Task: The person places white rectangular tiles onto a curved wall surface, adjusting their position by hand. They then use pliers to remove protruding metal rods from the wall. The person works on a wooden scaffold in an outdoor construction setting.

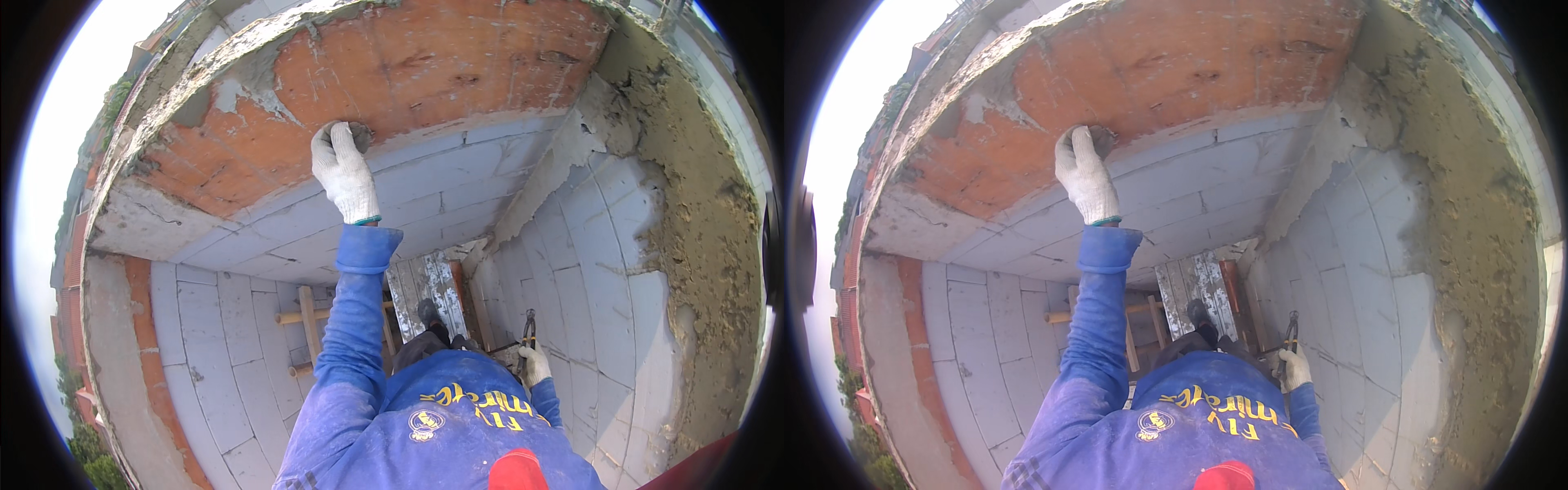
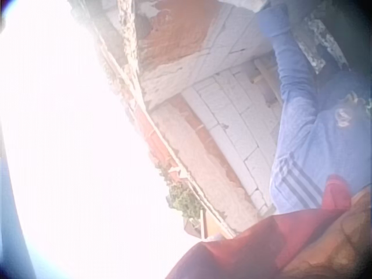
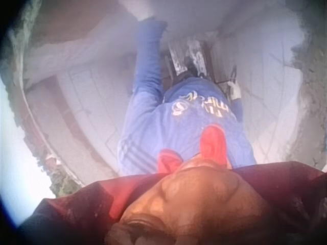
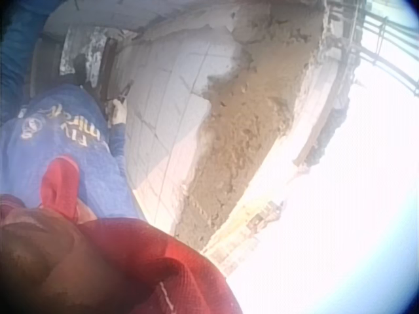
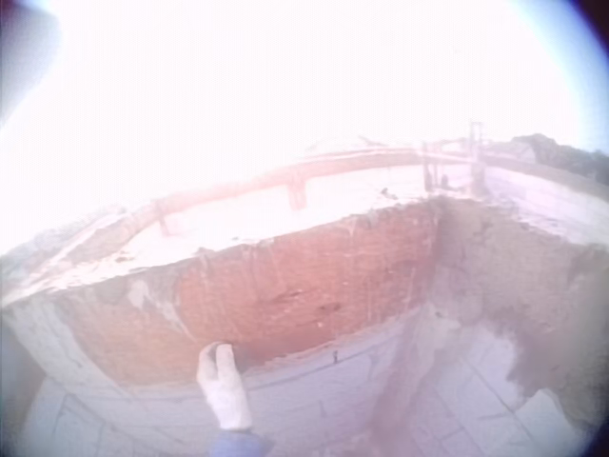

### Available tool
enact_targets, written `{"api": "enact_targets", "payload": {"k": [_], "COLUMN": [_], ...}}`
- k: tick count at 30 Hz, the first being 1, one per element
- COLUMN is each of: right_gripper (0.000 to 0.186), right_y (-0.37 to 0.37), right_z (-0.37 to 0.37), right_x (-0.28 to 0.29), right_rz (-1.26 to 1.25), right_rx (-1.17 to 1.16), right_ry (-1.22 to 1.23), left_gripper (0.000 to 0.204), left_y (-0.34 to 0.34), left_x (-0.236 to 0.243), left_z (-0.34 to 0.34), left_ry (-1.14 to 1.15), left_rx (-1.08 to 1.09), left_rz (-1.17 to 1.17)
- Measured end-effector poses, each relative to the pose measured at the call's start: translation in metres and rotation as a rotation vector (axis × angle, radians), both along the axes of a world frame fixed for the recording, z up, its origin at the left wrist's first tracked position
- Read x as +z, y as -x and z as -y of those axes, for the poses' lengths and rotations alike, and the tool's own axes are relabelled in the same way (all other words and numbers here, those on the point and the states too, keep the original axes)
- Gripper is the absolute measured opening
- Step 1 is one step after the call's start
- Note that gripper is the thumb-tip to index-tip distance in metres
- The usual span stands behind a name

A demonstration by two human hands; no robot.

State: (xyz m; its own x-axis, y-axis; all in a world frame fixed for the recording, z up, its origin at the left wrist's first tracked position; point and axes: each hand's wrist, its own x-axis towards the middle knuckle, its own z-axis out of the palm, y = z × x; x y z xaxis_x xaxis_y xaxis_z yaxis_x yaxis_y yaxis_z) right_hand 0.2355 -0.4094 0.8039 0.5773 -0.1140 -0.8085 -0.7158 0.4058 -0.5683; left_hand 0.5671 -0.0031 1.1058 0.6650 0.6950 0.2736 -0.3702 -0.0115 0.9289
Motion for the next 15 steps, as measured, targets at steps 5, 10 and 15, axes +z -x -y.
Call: {"api": "enact_targets", "payload": {"k": [5, 10, 15], "right_gripper": [0.036, 0.042, 0.039], "right_y": [-0.009, -0.008, -0.001], "right_z": [-0.001, 0.002, 0.006], "right_x": [0.005, 0.005, 0.001], "right_rz": [-0.022, -0.043, -0.03], "right_rx": [0.006, 0.02, 0.021], "right_ry": [0.021, 0.041, 0.04], "left_gripper": [0.039, 0.04, 0.038], "left_y": [0.012, 0.017, 0.003], "left_x": [-0.019, -0.012, 0.001], "left_z": [0.012, 0.027, 0.026], "left_ry": [0.021, -0.371, -0.53], "left_rx": [0.093, 0.161, 0.292], "left_rz": [0.001, -0.115, -0.276]}}
